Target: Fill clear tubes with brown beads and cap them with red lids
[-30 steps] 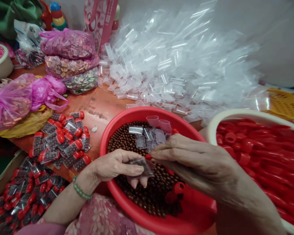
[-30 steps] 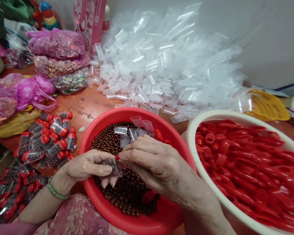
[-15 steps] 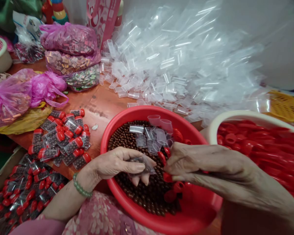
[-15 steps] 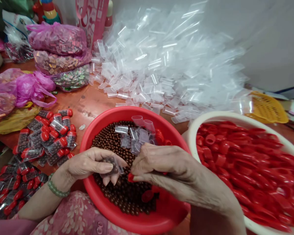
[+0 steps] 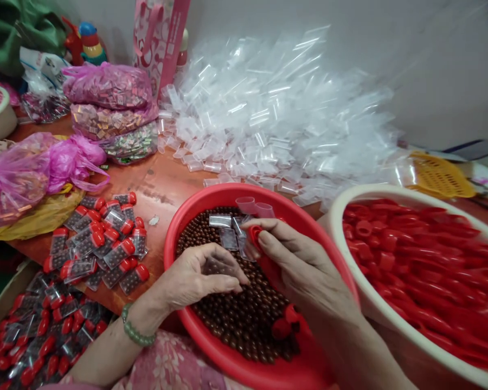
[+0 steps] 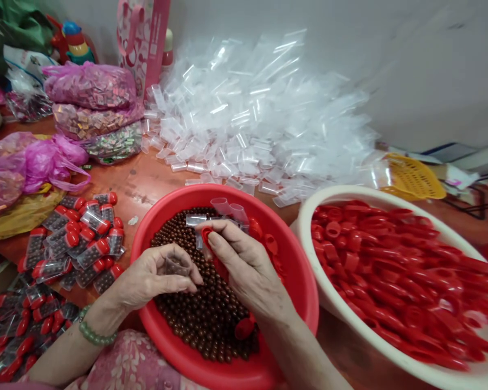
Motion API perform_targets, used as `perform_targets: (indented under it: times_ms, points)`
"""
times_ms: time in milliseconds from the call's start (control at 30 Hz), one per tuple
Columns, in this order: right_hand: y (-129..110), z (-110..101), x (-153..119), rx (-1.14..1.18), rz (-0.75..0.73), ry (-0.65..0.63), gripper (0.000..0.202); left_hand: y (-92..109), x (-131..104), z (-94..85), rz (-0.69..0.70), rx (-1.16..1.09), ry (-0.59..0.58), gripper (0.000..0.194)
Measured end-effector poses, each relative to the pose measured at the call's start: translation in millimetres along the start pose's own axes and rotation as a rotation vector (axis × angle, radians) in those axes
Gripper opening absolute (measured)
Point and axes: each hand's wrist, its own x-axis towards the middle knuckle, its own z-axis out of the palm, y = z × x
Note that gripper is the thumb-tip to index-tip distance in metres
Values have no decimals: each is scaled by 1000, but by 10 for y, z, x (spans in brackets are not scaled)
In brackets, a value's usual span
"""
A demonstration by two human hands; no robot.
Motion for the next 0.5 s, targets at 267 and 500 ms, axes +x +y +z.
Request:
perform_targets:
  times_ms: [267, 500]
  points:
    - [45, 329, 4, 304, 96, 229, 22, -73, 30, 126, 47, -10, 209, 35]
    - [202, 423, 27, 151, -72, 400, 20, -80, 52, 89, -11, -58, 157, 43]
